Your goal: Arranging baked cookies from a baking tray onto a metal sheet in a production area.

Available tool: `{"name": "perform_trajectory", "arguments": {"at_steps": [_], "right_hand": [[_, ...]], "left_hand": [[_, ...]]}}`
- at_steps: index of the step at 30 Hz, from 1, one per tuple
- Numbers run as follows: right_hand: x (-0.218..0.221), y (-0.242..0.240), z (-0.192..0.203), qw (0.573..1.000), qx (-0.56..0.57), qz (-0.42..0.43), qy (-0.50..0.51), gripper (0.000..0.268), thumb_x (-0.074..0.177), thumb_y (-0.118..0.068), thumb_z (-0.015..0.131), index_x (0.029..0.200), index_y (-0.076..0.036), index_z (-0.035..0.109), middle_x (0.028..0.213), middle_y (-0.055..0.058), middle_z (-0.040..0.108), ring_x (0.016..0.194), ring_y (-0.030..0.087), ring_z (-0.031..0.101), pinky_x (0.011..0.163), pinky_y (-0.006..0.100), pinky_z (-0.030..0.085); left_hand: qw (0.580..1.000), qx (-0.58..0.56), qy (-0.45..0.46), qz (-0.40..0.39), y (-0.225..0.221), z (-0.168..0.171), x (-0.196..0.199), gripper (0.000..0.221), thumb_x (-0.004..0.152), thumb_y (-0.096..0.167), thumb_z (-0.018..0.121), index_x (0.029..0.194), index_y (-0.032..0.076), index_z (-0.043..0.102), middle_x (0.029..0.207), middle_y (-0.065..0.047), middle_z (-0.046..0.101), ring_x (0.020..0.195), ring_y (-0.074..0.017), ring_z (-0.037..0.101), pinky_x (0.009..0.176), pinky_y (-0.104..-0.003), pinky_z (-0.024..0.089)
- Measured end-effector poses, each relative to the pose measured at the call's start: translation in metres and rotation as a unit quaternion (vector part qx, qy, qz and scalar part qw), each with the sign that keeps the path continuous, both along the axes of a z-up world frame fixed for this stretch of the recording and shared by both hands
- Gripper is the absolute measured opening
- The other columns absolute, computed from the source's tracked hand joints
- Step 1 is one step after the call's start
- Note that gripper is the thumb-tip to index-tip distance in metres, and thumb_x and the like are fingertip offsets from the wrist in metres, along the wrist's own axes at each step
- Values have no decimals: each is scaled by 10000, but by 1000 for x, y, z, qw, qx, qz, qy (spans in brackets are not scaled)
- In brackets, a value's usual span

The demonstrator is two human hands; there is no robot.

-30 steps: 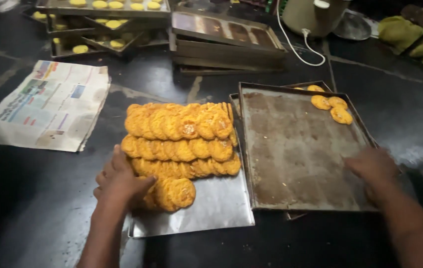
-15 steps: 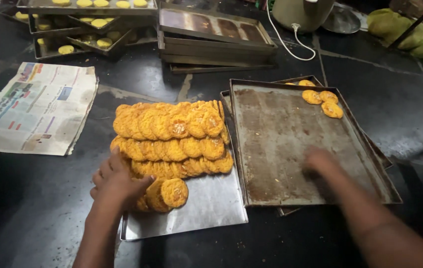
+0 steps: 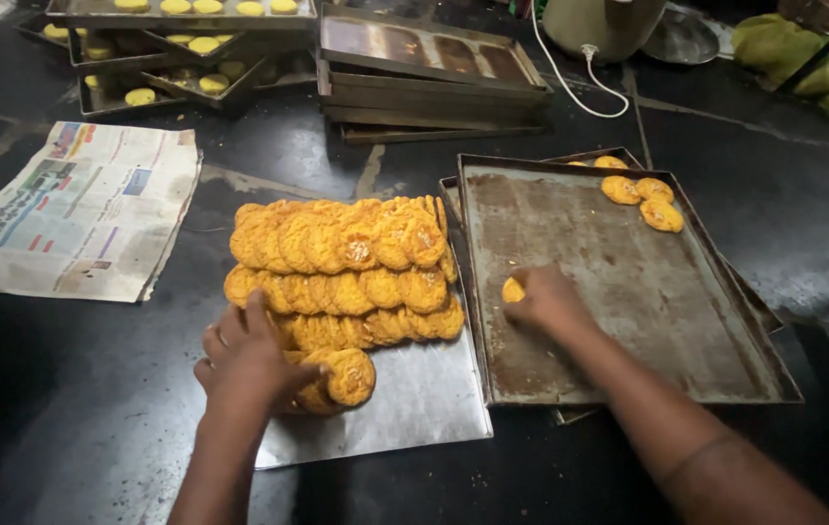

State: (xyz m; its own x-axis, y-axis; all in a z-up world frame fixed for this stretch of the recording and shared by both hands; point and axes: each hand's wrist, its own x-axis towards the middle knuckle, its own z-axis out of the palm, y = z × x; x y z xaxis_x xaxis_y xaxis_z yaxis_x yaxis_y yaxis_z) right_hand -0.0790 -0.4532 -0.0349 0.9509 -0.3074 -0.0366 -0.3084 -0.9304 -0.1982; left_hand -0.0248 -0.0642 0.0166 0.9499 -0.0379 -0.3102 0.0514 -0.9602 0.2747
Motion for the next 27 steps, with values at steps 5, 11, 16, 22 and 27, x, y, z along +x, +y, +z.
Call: {"name": "perform_trajectory", "arguments": {"at_steps": [5,11,16,22,27], "right_hand": [[-2,40,58,993,-3,-115,27,640,724,-459,832,1283,-195,664,1259,173,637,1177,349,623,988,493,517],[5,109,98,993,88,17,-79,704,713,-416,822,1339,-180,604,1280,137,578,1144,299,588,925,456,539],[-10,171,94,961,225,157,-23,784,691,-399,790,1349,-79,508,1226,132,580,1067,254,630,882,402,583],[-30,183,45,951,163,258,-58,728,755,-386,772,1327,-34,491,1217,204,580,1157,350,580,979,463,496],[-42,193,38,946,136,259,-143,726,762,-362,798,1299,10,480,1166,213,585,1098,389,586,928,497,473]], "left_hand": [[992,62,-89,-57,-10,13,-19,991,664,346,868,1476,200,320,1545,-149,322,1408,-391,294,1058,-628,297],[976,92,-142,-134,-19,-9,-30,334,836,171,648,1169,178,618,1236,-71,589,1210,-317,513,982,-583,372],[968,97,-178,-145,-22,-29,-36,269,854,184,608,1121,152,625,1140,-51,622,1125,-301,558,941,-562,390],[954,93,-238,-155,-28,-38,-40,328,827,200,605,1151,149,591,1104,-66,598,1078,-289,557,877,-539,402],[945,88,-268,-163,-34,-41,-48,316,822,204,616,1131,145,589,1084,-83,570,1048,-300,539,831,-515,404]]}}
